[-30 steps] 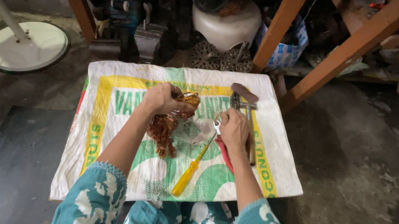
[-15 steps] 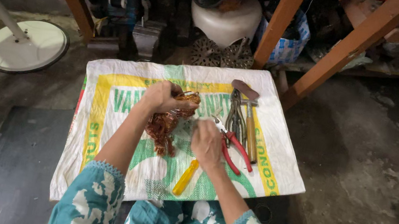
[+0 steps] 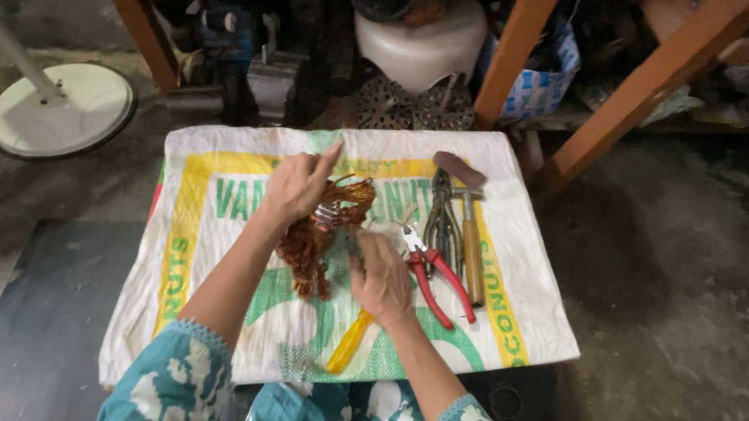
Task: The person removes copper wire from a stator core by hand and using pliers, pulling the wire bundles out and setting them on the work surface.
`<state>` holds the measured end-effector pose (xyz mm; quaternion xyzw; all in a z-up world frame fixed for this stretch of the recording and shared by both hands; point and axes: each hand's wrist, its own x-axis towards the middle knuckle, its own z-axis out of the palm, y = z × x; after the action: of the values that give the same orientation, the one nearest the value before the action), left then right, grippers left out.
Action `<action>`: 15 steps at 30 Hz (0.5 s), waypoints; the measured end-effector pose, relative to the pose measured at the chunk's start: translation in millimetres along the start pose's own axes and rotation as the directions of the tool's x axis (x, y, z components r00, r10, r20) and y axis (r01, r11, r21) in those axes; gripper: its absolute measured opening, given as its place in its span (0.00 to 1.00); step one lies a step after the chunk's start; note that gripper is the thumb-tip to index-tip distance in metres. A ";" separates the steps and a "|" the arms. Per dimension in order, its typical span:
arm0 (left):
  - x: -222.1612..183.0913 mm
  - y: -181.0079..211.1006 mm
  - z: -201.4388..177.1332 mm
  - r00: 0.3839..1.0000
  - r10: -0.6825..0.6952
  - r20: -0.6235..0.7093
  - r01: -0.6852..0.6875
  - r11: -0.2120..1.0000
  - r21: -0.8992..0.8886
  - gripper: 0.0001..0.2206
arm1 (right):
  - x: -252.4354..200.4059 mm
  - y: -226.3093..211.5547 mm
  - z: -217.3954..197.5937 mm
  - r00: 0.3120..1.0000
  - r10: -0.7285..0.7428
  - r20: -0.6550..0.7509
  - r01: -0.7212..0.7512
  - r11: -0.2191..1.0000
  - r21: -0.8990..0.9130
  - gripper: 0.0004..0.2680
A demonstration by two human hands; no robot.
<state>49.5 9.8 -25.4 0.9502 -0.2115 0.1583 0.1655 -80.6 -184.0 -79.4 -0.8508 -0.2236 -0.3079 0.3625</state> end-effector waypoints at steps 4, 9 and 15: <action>5.6 -2.0 -0.9 0.795 -0.600 -0.086 0.491 0.720 -0.491 0.29 | 4.0 -5.3 -5.1 0.999 0.028 0.019 -0.028 1.000 -0.014 0.19; -20.2 -3.0 -6.8 0.714 -0.698 -0.048 0.531 0.586 -0.612 0.27 | 3.3 -2.4 -4.1 0.990 0.099 0.099 -0.096 0.995 -0.037 0.19; -62.1 -16.5 -11.4 0.842 -0.482 0.240 0.323 0.095 -0.942 0.27 | 0.2 4.7 4.3 0.991 0.108 0.083 -0.104 0.993 -0.057 0.15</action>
<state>0.9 50.0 -42.3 0.6461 0.0170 0.0031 0.7630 -76.1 -183.8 -83.9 -0.8830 -0.1852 -0.2572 0.3462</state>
